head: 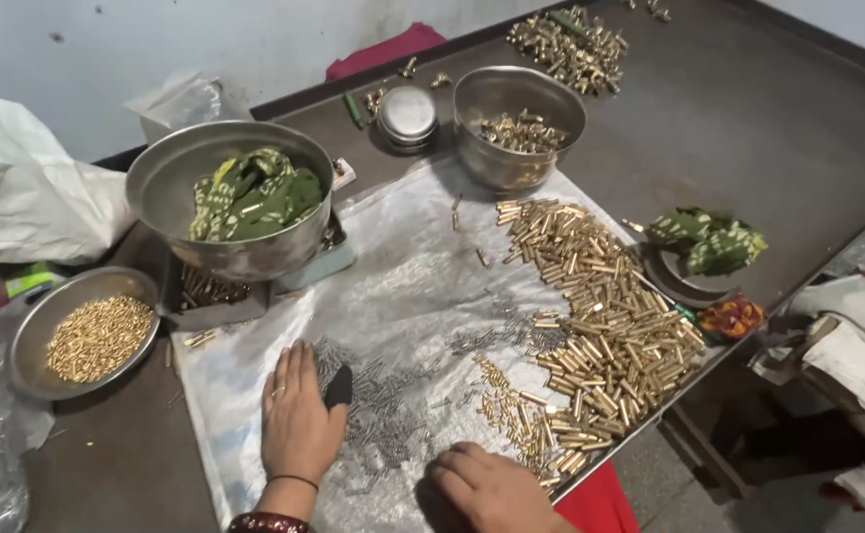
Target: The person sits at a workbench covered with brass fittings and rubs each small brass component with a black abrasive pad, working one piece at a time and placing finished pieces onto a growing pile on the cloth. Near the end, the person moves blue packaged bars aside on the table.
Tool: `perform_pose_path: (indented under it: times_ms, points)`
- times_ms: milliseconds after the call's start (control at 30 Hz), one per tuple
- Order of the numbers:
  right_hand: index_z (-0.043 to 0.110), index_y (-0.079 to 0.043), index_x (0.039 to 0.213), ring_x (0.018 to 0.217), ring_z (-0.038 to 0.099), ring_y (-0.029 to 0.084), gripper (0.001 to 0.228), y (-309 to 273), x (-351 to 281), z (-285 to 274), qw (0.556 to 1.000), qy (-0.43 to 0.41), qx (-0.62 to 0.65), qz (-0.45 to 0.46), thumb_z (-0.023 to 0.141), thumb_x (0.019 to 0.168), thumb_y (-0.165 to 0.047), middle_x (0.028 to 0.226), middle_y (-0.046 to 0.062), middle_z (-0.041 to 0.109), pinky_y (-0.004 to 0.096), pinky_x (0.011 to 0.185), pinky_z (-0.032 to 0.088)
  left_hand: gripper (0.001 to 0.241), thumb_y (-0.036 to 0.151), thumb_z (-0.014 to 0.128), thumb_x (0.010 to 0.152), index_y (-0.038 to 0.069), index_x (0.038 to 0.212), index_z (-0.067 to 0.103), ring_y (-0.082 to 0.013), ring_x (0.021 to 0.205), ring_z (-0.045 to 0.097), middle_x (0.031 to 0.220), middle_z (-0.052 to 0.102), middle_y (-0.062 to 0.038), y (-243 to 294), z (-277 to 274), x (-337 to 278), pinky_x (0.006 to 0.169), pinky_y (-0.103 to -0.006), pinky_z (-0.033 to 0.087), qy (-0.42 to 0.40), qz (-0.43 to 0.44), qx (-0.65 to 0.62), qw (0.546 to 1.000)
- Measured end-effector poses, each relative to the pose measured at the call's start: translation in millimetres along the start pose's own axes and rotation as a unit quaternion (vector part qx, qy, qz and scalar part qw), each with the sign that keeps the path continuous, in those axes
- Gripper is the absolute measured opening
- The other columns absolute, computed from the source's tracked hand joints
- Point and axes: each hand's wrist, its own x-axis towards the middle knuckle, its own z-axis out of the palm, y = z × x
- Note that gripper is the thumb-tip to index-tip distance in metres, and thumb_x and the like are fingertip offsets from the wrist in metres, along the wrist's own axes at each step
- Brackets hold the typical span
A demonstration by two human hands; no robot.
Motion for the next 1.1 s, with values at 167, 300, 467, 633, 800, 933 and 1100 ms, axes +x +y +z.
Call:
perform_pose_path:
  times_ms: [167, 300, 467, 633, 800, 933, 1100]
  points:
    - [0.065, -0.005, 0.119, 0.115, 0.065, 0.028, 0.035, -5, 4, -12, 0.999, 0.005, 0.009, 0.031, 0.065, 0.088, -0.021, 0.121, 0.010, 0.068, 0.034, 0.086, 0.059, 0.089, 0.022, 0.069, 0.073, 0.003, 0.151, 0.034, -0.0258, 0.153, 0.023, 0.160, 0.034, -0.012, -6, 7, 1, 0.125, -0.0402, 0.015, 0.035, 0.016, -0.041, 0.998]
    - [0.067, -0.006, 0.117, 0.108, 0.068, 0.027, 0.033, -13, 9, -20, 0.997, 0.014, 0.043, 0.064, 0.070, 0.087, -0.019, 0.117, 0.009, 0.069, 0.034, 0.082, 0.059, 0.087, 0.020, 0.069, 0.070, 0.002, 0.149, 0.036, -0.0288, 0.152, 0.024, 0.158, 0.036, -0.013, -10, 7, -4, 0.124, -0.0416, 0.016, 0.055, 0.032, -0.070, 0.996]
    - [0.068, -0.007, 0.113, 0.103, 0.069, 0.027, 0.029, -21, 18, -32, 0.996, 0.030, 0.044, 0.076, 0.074, 0.086, -0.019, 0.112, 0.009, 0.070, 0.035, 0.077, 0.060, 0.088, 0.017, 0.068, 0.069, 0.001, 0.149, 0.035, -0.0319, 0.152, 0.022, 0.158, 0.034, -0.016, -16, 1, -9, 0.123, -0.0442, 0.016, 0.057, 0.033, -0.075, 0.995]
    - [0.071, -0.007, 0.113, 0.106, 0.070, 0.025, 0.030, -14, 12, -15, 0.996, 0.044, 0.021, 0.073, 0.075, 0.087, -0.021, 0.112, 0.008, 0.072, 0.032, 0.077, 0.061, 0.092, 0.014, 0.064, 0.070, -0.001, 0.153, 0.029, -0.0318, 0.153, 0.019, 0.162, 0.029, -0.018, -43, -1, 5, 0.123, -0.0428, 0.017, 0.021, 0.030, -0.113, 0.993]
    - [0.072, -0.011, 0.107, 0.103, 0.071, 0.024, 0.026, 6, -22, 30, 0.997, 0.005, -0.041, 0.064, 0.073, 0.086, -0.026, 0.109, 0.008, 0.073, 0.031, 0.071, 0.061, 0.099, 0.014, 0.062, 0.069, 0.001, 0.158, 0.019, -0.0302, 0.156, 0.011, 0.166, 0.020, -0.017, -29, -10, 36, 0.123, -0.0403, 0.010, -0.089, 0.059, -0.038, 0.994]
    - [0.070, -0.012, 0.107, 0.108, 0.072, 0.022, 0.019, 11, -16, 28, 0.997, 0.046, -0.038, 0.040, 0.070, 0.094, -0.026, 0.110, 0.003, 0.072, 0.029, 0.078, 0.062, 0.101, 0.017, 0.062, 0.071, 0.004, 0.161, 0.017, -0.0284, 0.156, 0.009, 0.167, 0.017, -0.015, 0, -4, 46, 0.124, -0.0395, 0.008, -0.123, 0.091, -0.009, 0.988]
    - [0.075, -0.010, 0.121, 0.113, 0.070, 0.020, 0.028, 27, -51, 77, 0.967, -0.082, 0.140, 0.194, 0.057, 0.101, -0.016, 0.121, 0.008, 0.072, 0.028, 0.087, 0.061, 0.094, 0.016, 0.063, 0.082, 0.003, 0.158, 0.010, -0.0311, 0.158, 0.002, 0.170, 0.008, -0.017, 58, 13, 28, 0.122, -0.0464, 0.002, -0.229, 0.156, -0.018, 0.961]
